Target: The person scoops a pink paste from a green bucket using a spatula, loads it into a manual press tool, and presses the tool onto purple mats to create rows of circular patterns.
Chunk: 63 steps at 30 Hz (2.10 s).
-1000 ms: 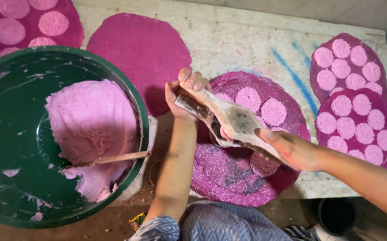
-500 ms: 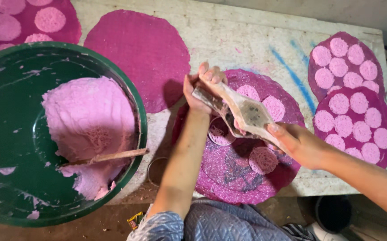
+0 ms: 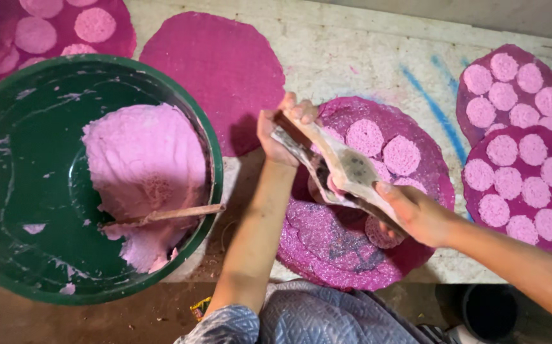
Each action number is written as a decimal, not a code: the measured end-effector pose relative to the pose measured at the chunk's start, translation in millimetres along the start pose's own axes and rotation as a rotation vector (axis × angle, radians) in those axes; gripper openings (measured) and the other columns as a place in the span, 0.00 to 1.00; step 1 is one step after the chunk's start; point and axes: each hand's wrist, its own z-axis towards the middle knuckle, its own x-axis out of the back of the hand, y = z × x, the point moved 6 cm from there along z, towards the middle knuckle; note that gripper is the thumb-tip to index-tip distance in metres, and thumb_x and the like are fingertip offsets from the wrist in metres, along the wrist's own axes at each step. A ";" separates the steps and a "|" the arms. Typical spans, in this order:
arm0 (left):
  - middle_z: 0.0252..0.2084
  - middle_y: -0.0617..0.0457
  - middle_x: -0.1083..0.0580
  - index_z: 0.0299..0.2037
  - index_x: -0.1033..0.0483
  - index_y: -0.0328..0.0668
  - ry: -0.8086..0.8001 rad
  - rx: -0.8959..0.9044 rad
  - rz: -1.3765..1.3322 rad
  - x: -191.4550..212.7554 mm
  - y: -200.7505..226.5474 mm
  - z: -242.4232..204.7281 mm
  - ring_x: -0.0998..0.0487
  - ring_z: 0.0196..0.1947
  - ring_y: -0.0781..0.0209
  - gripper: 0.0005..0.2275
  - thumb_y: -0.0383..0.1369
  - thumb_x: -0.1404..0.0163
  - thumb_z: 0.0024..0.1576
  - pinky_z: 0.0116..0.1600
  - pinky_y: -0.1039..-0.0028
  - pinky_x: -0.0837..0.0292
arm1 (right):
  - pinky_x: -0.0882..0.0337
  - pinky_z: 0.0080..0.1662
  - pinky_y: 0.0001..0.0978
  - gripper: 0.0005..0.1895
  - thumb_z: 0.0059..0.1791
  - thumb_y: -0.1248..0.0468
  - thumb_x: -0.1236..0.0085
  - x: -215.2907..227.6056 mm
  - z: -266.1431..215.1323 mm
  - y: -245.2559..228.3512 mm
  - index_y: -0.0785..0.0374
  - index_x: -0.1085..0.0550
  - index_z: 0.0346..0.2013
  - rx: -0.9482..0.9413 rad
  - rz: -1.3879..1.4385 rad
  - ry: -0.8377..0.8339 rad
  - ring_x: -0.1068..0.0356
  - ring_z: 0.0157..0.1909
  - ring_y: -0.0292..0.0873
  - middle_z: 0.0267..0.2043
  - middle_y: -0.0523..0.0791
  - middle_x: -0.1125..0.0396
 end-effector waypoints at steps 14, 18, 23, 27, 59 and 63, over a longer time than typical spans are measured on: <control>0.37 0.56 0.35 0.44 0.33 0.44 0.036 0.024 0.074 5.7 -12.1 23.3 0.32 0.43 0.61 0.18 0.49 0.49 0.59 0.49 0.71 0.32 | 0.31 0.31 0.38 0.34 0.54 0.40 0.66 23.9 4.4 7.7 0.65 0.22 0.43 0.063 -0.067 0.118 0.35 0.24 0.40 0.23 0.45 0.33; 0.37 0.55 0.35 0.43 0.32 0.43 -0.004 0.036 0.148 -12.2 -16.5 36.4 0.32 0.43 0.59 0.18 0.49 0.52 0.58 0.52 0.67 0.31 | 0.32 0.32 0.36 0.36 0.54 0.36 0.69 35.3 14.4 9.4 0.62 0.23 0.44 0.249 -0.261 0.230 0.34 0.25 0.38 0.23 0.43 0.33; 0.45 0.47 0.26 0.50 0.26 0.38 0.236 0.171 0.689 -29.4 19.7 21.4 0.26 0.47 0.55 0.26 0.53 0.62 0.57 0.54 0.64 0.28 | 0.36 0.28 0.39 0.45 0.52 0.29 0.65 7.3 29.5 42.9 0.46 0.36 0.78 0.356 -0.001 0.103 0.40 0.24 0.43 0.28 0.47 0.34; 0.46 0.43 0.20 0.61 0.24 0.52 0.846 0.642 1.688 -22.1 26.0 -78.7 0.30 0.33 0.45 0.15 0.37 0.57 0.66 0.38 0.53 0.33 | 0.29 0.43 0.32 0.54 0.45 0.22 0.64 -5.3 -2.8 68.2 0.66 0.32 0.62 0.666 0.228 0.187 0.31 0.42 0.36 0.43 0.44 0.30; 0.47 0.59 0.24 0.40 0.17 0.49 -0.015 -0.005 2.622 -72.4 -16.6 -98.0 0.27 0.49 0.56 0.03 0.35 0.40 0.60 0.55 0.61 0.36 | 0.37 0.48 0.43 0.46 0.50 0.23 0.55 -29.0 -66.6 152.1 0.62 0.36 0.59 0.991 0.926 0.507 0.39 0.46 0.46 0.47 0.45 0.39; 0.61 0.50 0.31 0.64 0.28 0.52 0.129 0.279 2.652 -52.1 -20.7 -96.3 0.32 0.62 0.50 0.26 0.37 0.38 0.54 0.64 0.50 0.42 | 0.38 0.47 0.43 0.45 0.50 0.24 0.54 -29.8 -63.9 163.8 0.62 0.36 0.57 1.018 0.951 0.508 0.40 0.45 0.46 0.44 0.45 0.39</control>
